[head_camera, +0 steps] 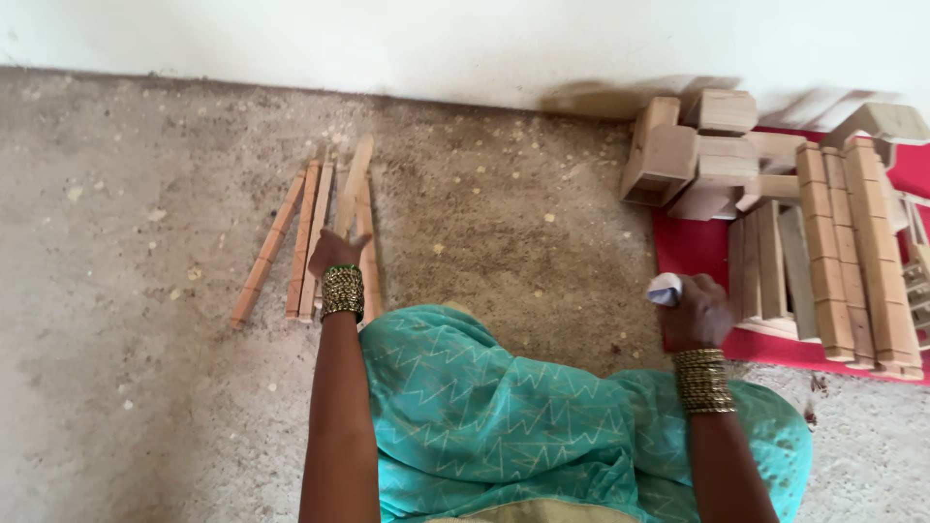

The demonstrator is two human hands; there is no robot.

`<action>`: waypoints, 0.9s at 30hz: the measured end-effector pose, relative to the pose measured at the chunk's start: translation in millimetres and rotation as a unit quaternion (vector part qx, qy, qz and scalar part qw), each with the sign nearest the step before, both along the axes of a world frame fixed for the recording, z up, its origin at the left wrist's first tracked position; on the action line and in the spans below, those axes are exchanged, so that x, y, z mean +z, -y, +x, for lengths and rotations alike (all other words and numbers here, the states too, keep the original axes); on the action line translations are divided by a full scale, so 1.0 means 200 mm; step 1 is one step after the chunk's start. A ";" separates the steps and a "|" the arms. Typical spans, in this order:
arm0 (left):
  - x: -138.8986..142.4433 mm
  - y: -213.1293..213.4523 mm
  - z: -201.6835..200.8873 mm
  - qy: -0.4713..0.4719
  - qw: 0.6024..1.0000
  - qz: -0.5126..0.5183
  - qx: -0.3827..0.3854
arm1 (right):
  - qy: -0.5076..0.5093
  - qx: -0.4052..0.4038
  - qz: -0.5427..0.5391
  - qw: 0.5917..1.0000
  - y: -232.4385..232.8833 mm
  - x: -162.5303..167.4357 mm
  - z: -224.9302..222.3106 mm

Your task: The person sits on the floor and wipes wooden toy pieces, including blocks, sticks and ladder parts, one at a time with a cloth, placing each wiped piece onto a red mat beside them.

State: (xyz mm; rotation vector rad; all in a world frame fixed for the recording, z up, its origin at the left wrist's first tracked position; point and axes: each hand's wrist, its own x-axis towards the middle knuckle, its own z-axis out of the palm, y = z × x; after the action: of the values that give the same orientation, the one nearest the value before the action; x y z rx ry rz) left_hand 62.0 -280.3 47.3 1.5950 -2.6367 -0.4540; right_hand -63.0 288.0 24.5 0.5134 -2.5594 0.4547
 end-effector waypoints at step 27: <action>-0.17 -1.38 -0.41 -0.225 0.779 0.254 -0.527 | 0.136 0.247 -0.475 0.833 0.77 0.50 -0.02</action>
State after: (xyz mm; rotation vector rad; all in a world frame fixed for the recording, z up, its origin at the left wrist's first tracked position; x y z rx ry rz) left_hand -19.2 -4.5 13.9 -0.2419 -2.8050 -1.4219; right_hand -67.5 133.6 124.3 0.7281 -2.0072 1.9539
